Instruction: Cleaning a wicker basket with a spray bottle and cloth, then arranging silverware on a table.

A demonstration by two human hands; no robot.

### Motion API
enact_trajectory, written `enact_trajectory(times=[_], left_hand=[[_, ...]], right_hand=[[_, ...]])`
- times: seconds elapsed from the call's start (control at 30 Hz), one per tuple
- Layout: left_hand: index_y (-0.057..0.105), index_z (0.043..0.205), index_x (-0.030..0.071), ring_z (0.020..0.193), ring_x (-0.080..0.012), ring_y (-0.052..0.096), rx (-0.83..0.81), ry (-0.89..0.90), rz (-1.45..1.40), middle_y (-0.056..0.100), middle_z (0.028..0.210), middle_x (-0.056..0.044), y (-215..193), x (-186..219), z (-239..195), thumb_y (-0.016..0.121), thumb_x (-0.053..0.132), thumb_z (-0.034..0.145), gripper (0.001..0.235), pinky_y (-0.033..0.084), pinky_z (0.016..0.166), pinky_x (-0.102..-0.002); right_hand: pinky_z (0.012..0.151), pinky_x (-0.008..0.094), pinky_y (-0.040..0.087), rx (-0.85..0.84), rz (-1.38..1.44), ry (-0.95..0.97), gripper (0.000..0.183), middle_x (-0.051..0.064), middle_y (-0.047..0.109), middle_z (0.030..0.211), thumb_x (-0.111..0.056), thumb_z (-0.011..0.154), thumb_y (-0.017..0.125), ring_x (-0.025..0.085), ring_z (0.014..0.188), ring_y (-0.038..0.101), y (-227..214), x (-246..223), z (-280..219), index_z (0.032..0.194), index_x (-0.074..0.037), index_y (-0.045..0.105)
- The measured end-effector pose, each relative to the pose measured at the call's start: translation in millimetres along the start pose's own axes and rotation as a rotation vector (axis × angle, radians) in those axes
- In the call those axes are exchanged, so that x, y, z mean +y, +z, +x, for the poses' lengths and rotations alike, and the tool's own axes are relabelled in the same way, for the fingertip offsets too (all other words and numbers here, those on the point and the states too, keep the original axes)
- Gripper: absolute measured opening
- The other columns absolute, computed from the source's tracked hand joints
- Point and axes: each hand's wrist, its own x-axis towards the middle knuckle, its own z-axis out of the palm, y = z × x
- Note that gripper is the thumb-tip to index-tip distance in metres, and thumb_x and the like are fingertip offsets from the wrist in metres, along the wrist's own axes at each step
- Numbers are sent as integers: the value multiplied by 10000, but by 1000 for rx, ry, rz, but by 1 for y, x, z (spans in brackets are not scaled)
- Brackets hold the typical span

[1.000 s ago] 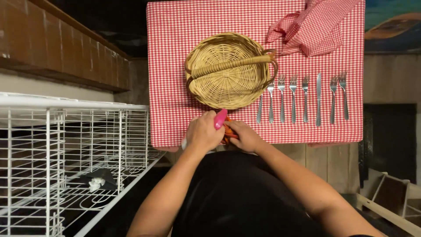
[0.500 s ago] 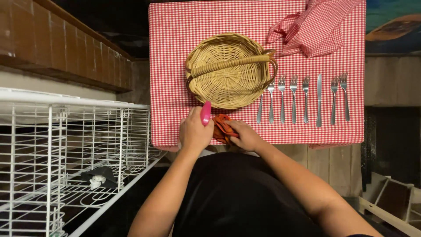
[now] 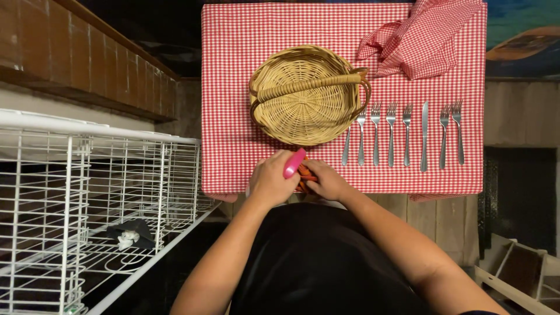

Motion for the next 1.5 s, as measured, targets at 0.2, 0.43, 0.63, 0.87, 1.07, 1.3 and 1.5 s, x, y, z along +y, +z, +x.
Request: enact_trajectory(times=[0.2, 0.43, 0.63, 0.87, 1.07, 1.3, 1.5], left_hand=[[641, 984, 77, 840, -395, 658, -28, -145, 88, 672, 936, -124, -4, 6, -7, 671, 216, 799, 233, 497, 774, -515], [620, 1064, 41, 752, -352, 652, 280, -33, 13, 654, 912, -129, -33, 8, -15, 648, 171, 784, 311, 498, 745, -498], [594, 874, 66, 719, -331, 616, 376, -64, 90, 608, 791, -107, -47, 13, -16, 664, 172, 835, 133, 481, 714, -471], [646, 1038, 63, 815, -344, 653, 194, 265, -10, 660, 941, -117, -38, 51, -14, 653, 207, 772, 303, 472, 721, -455], [659, 1011, 84, 806, -348, 655, 89, 89, 34, 683, 918, -107, -26, 40, -14, 652, 213, 800, 248, 482, 749, -470], [648, 1001, 81, 710, -289, 672, 131, -266, 169, 664, 823, -98, -24, -29, -16, 692, 181, 807, 223, 509, 687, -435], [537, 1369, 28, 1043, -269, 656, 504, -391, -240, 615, 1198, -144, -22, -88, 3, 693, 113, 841, 557, 548, 880, -428]], right_hand=[[1054, 470, 452, -3, -13, 24, 702, 212, 627, 1277, -114, 775, 705, 393, 1162, 582, 3, 6, -1, 1441, -44, 496], [1047, 471, 454, -32, -26, 37, 717, 215, 632, 1252, -129, 786, 695, 393, 1152, 582, 3, 10, 0, 1464, -48, 476], [1052, 480, 446, -23, -47, 11, 712, 220, 633, 1248, -131, 792, 698, 400, 1155, 578, 7, 21, -1, 1463, -42, 478], [1028, 478, 458, -6, -28, 13, 652, 211, 642, 1224, -136, 790, 715, 398, 1127, 589, 4, 7, 0, 1406, -49, 521], [1023, 473, 469, 21, -1, 1, 610, 210, 656, 1223, -120, 803, 715, 394, 1118, 604, 2, 1, 1, 1384, -54, 543], [1041, 485, 464, 30, -14, 8, 664, 240, 639, 1257, -71, 780, 685, 419, 1167, 596, 4, 6, -4, 1419, -28, 508], [964, 474, 512, 29, 1, 41, 494, 255, 680, 1134, -50, 808, 632, 434, 1075, 647, -4, 3, 2, 1298, -9, 587]])
